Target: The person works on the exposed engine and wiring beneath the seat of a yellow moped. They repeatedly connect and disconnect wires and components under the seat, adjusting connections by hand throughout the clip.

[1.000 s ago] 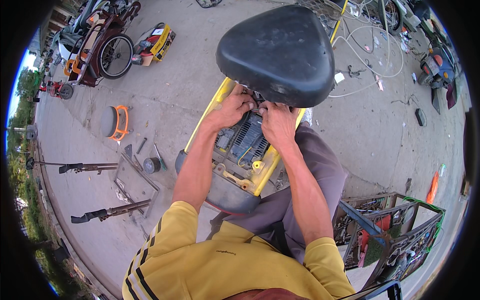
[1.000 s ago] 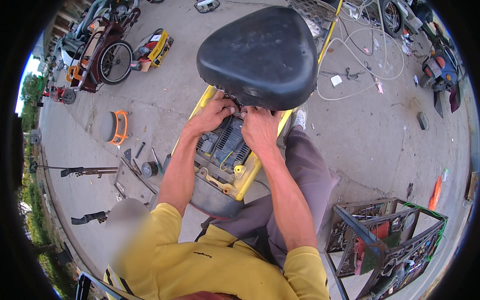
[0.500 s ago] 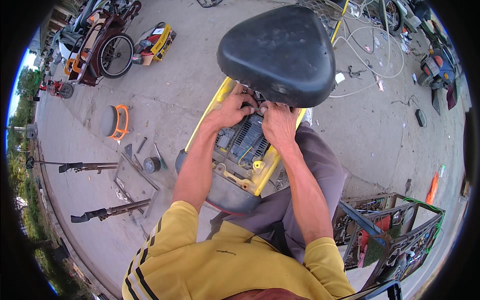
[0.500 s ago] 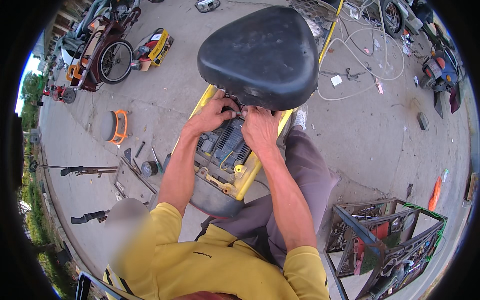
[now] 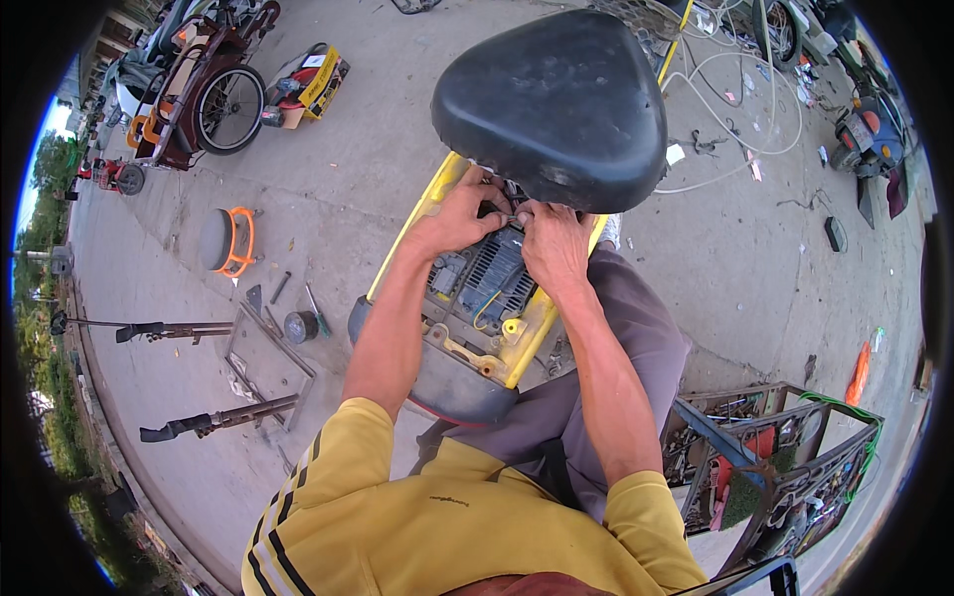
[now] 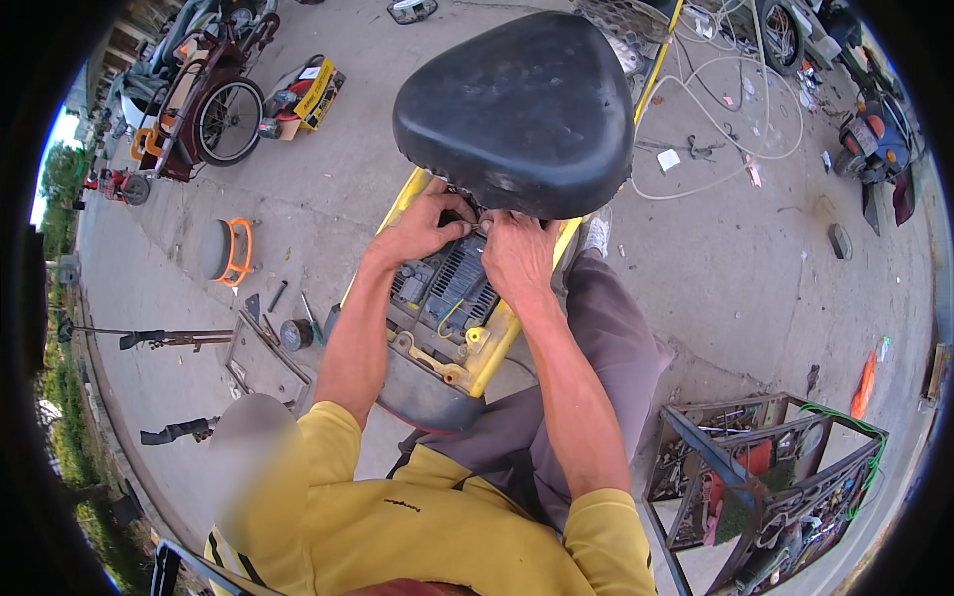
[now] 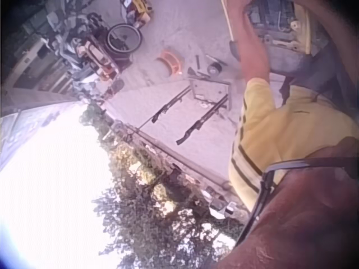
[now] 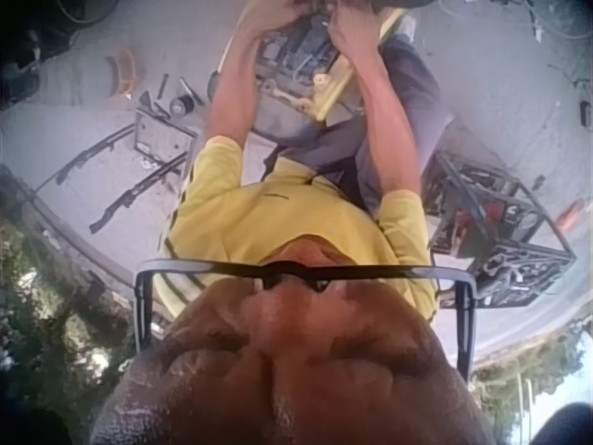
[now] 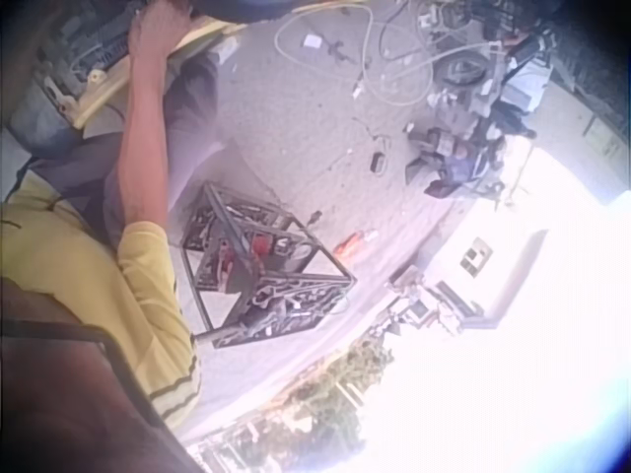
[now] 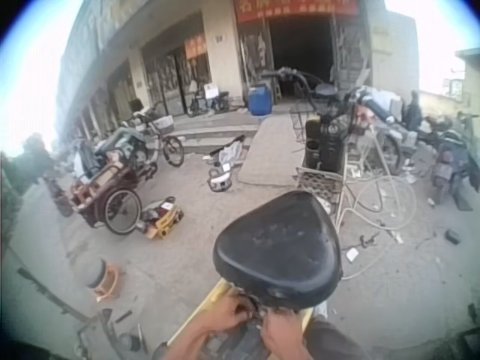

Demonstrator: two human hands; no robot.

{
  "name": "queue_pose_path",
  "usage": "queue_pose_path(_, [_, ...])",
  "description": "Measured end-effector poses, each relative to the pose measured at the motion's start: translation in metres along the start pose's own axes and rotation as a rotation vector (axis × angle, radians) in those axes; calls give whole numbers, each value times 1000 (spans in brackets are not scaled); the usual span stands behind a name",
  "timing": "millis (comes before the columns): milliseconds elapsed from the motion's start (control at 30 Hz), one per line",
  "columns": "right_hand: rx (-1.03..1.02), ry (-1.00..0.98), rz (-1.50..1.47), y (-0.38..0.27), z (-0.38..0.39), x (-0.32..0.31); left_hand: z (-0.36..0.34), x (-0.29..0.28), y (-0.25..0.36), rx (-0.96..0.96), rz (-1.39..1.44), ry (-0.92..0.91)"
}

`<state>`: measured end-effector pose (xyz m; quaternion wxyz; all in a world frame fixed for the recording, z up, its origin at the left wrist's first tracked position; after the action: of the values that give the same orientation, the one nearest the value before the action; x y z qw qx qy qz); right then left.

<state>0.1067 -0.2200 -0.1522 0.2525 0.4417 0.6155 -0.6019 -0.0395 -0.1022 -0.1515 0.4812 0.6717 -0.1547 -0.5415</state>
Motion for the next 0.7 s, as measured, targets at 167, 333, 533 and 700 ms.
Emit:
queue_pose_path(167, [-30,8,-31,1,1,-2,-1,0,-4,-22,5,-2])
queue_pose_path(333, [-41,-15,-82,5,1,-2,-1,0,-2,-37,39,-9])
queue_pose_path(533, [-59,30,-86,6,2,0,-1,1,-2,-14,28,0])
queue_pose_path(700, [-70,42,-72,5,3,-2,-2,3,-1,5,26,13])
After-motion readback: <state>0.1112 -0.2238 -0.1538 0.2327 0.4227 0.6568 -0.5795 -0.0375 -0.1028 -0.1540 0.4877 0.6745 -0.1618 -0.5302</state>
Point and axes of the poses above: each hand's wrist, its own z-axis away from the middle knuckle, its own x-axis out of the palm, y = z × x, the point moved 3 cm from there along -z, towards the middle knuckle, and after that the axes turned 9 degrees about -y, right-handed, at the moved point
